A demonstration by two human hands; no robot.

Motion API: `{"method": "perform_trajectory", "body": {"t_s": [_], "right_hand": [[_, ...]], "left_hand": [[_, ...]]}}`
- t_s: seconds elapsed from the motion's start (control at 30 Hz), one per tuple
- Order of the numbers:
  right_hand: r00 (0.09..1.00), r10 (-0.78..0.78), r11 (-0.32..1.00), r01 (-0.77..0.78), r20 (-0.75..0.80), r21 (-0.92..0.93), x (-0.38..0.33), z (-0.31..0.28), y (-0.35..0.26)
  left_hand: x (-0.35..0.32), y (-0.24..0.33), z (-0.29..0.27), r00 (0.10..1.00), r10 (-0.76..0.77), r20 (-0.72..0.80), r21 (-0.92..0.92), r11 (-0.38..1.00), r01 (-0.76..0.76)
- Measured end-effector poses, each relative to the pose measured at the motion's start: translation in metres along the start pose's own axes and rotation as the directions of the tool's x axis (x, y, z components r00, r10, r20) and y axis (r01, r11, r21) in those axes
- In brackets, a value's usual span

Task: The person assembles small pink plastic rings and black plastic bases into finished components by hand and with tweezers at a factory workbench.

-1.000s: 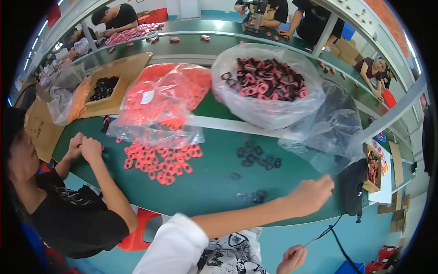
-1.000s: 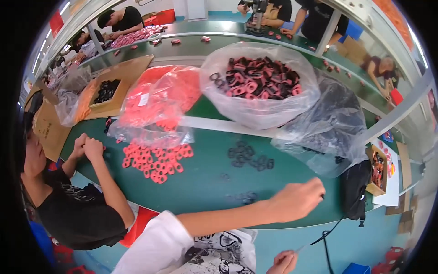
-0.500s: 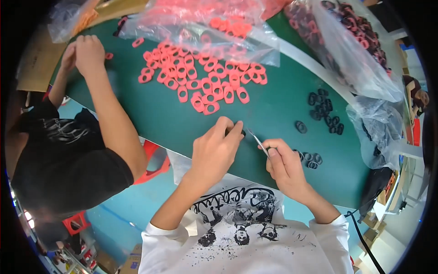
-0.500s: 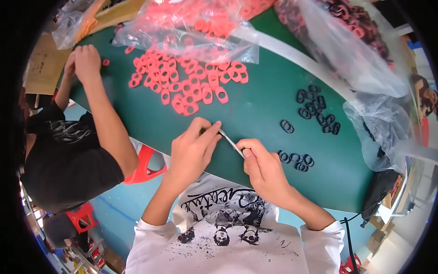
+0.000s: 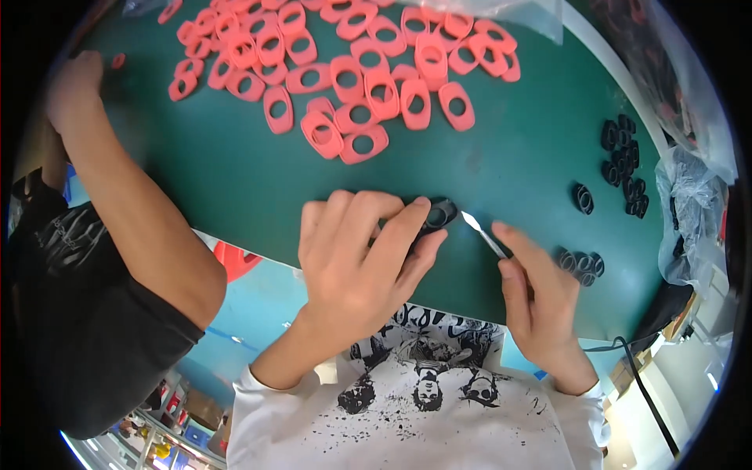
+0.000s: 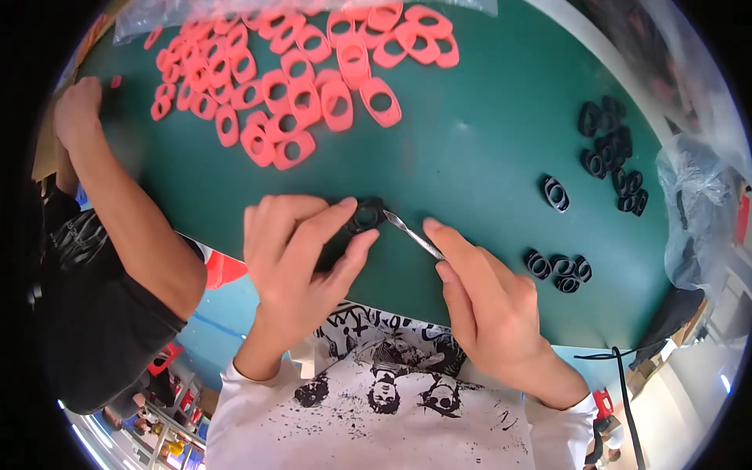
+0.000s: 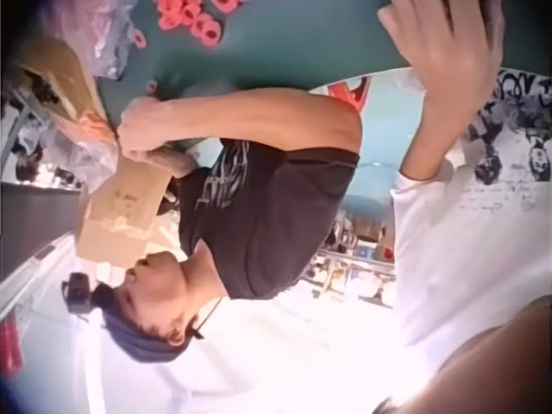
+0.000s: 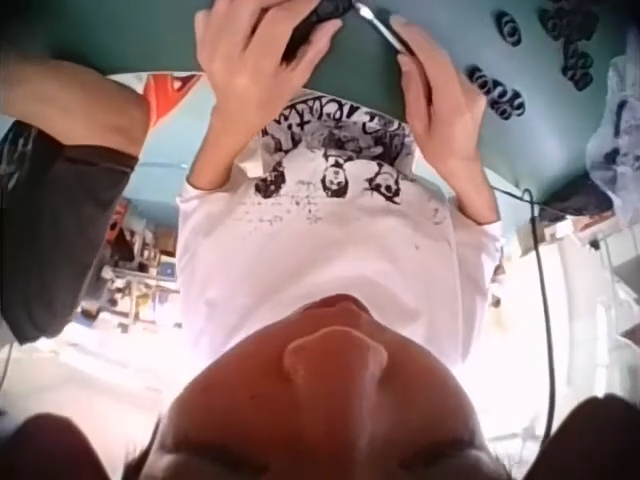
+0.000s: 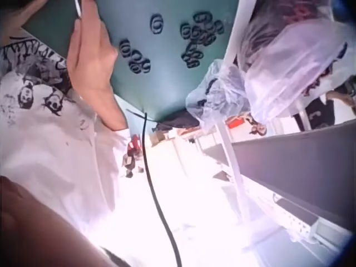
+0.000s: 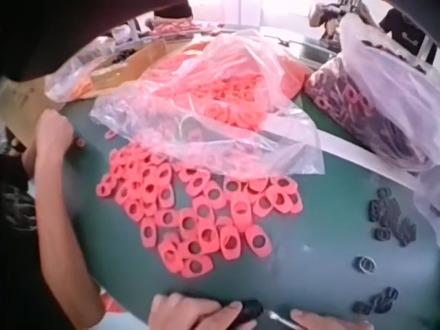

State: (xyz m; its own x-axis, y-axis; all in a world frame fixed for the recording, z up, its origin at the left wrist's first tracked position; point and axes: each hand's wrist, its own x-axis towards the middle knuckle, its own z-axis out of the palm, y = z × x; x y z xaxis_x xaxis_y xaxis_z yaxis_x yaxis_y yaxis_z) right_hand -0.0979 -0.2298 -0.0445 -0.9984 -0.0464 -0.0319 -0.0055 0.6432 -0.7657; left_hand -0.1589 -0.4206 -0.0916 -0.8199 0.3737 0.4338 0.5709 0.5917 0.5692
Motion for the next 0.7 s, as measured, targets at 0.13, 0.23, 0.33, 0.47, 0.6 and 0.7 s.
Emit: {"method": "perform_trajectory", "body": {"t_s": [0.13,0.23,0.33,0.47,0.6,0.7], "right_hand": [[0.973,0.017,0.988,0.019,0.232,-0.152,0.002,-0.007,-0.003],[0.966,0.004,0.984,0.042,0.26,-0.17,0.005,-0.003,-0.005],[0.961,0.062,0.984,-0.014,0.268,-0.178,0.009,-0.002,-0.01],[0.973,-0.018,0.987,0.054,0.229,-0.15,0.005,0.002,-0.006],[0.975,0.016,0.985,0.024,0.221,-0.174,0.005,0.001,-0.007],[0.975,0.014,0.984,0.026,0.221,-0.177,0.005,0.002,-0.009]], "left_hand": [[0.002,-0.006,0.005,1.0,0.023,-0.008,-0.009,1.0,-0.023],[0.004,-0.008,0.007,0.998,0.048,-0.028,-0.003,0.999,-0.048],[0.005,-0.007,0.008,0.998,0.052,-0.029,0.003,0.999,-0.052],[0.001,-0.005,0.009,0.999,0.034,-0.042,-0.002,0.999,-0.034],[0.002,-0.004,0.007,0.999,0.029,-0.034,-0.002,1.0,-0.029],[0.0,-0.005,0.007,0.999,0.022,-0.029,0.004,1.0,-0.022]]}}
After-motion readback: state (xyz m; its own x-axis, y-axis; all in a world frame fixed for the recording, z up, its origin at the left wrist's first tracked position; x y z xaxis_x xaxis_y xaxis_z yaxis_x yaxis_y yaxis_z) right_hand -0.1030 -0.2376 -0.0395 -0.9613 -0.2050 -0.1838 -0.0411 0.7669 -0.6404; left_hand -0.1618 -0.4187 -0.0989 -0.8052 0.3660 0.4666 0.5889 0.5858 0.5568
